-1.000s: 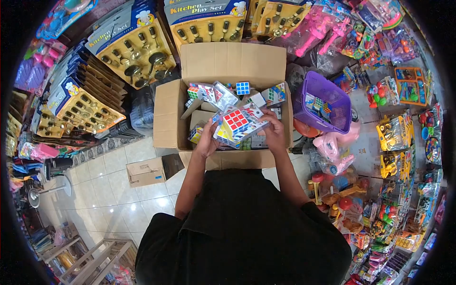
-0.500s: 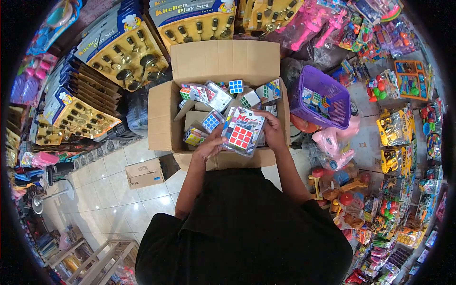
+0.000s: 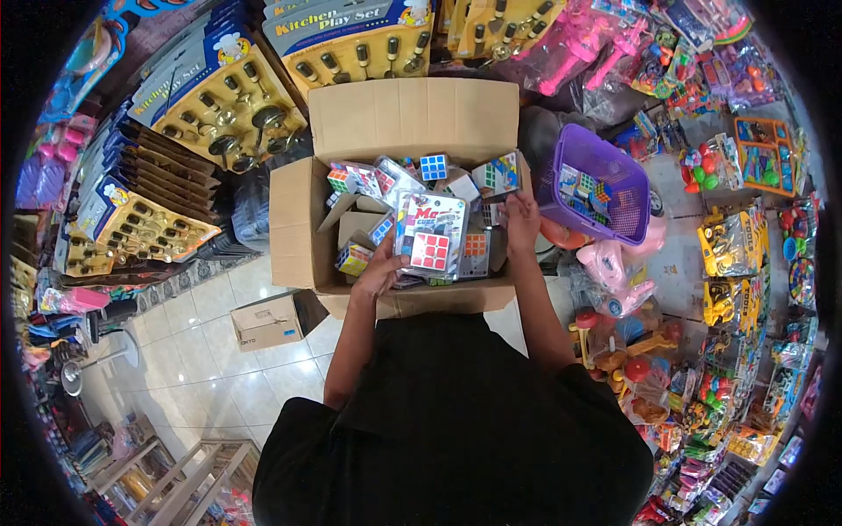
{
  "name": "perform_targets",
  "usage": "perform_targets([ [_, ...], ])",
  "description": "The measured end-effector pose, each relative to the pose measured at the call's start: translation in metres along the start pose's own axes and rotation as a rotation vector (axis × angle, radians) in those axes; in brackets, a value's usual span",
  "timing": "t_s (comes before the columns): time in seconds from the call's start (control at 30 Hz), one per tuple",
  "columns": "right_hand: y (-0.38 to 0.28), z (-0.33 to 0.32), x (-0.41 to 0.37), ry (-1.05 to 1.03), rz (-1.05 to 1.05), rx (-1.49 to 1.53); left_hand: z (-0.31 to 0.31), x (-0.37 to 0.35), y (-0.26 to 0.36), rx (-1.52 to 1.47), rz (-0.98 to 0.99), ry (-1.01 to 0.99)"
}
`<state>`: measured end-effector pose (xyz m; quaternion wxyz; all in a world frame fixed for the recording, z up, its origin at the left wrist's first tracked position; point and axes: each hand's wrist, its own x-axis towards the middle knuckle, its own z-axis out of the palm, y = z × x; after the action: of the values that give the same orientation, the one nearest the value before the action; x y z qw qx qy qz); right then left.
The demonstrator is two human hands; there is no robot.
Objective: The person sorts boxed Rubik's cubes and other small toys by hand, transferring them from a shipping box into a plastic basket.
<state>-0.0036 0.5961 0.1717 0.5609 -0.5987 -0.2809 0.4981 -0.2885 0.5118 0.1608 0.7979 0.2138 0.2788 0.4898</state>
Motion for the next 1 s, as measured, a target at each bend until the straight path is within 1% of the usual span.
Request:
perform_targets([
  [0.13, 0.006, 0.010, 0.002, -0.004, 0.229, -0.064, -0.002, -0.005, 0.005, -0.053, 0.049, 0.071],
  [0.23, 0.001, 0.022, 0.003, 0.026, 0.269, -0.009, -0.007, -0.006, 0.006, -0.064, 0.070, 0.102],
  [0.33, 0.005, 0.026, 0.014, -0.011, 0.220, -0.014, -0.014, -0.004, 0.008, -0.037, 0.100, 0.106],
  [0.43, 0.019, 0.030, 0.027, 0.059, 0.221, 0.014, -0.003, -0.008, 0.018, -0.045, 0.118, 0.102],
  [0.53, 0.025, 0.034, 0.026, 0.141, 0.075, -0.025, -0.017, -0.009, 0.018, -0.038, 0.092, 0.105],
  [0.63, 0.015, 0.037, 0.012, 0.085, -0.171, -0.022, -0.027, -0.015, 0.020, -0.105, 0.137, 0.057],
  [0.73, -0.016, 0.033, -0.016, 0.129, -0.233, -0.103, -0.025, -0.024, 0.029, -0.101, 0.198, 0.021],
  [0.77, -0.017, 0.025, -0.018, 0.101, -0.302, -0.040, -0.020, -0.028, 0.030, -0.048, 0.229, 0.058],
  [0.87, -0.035, 0.012, -0.027, 0.227, -0.436, -0.081, -0.025, -0.033, 0.027, -0.012, 0.218, 0.051],
  [0.9, -0.042, 0.004, -0.035, 0.159, -0.380, -0.035, -0.026, -0.034, 0.025, -0.043, 0.195, 0.034],
  [1.0, -0.060, 0.001, -0.060, 0.088, -0.327, 0.278, -0.026, -0.034, 0.012, -0.103, 0.095, 0.009],
])
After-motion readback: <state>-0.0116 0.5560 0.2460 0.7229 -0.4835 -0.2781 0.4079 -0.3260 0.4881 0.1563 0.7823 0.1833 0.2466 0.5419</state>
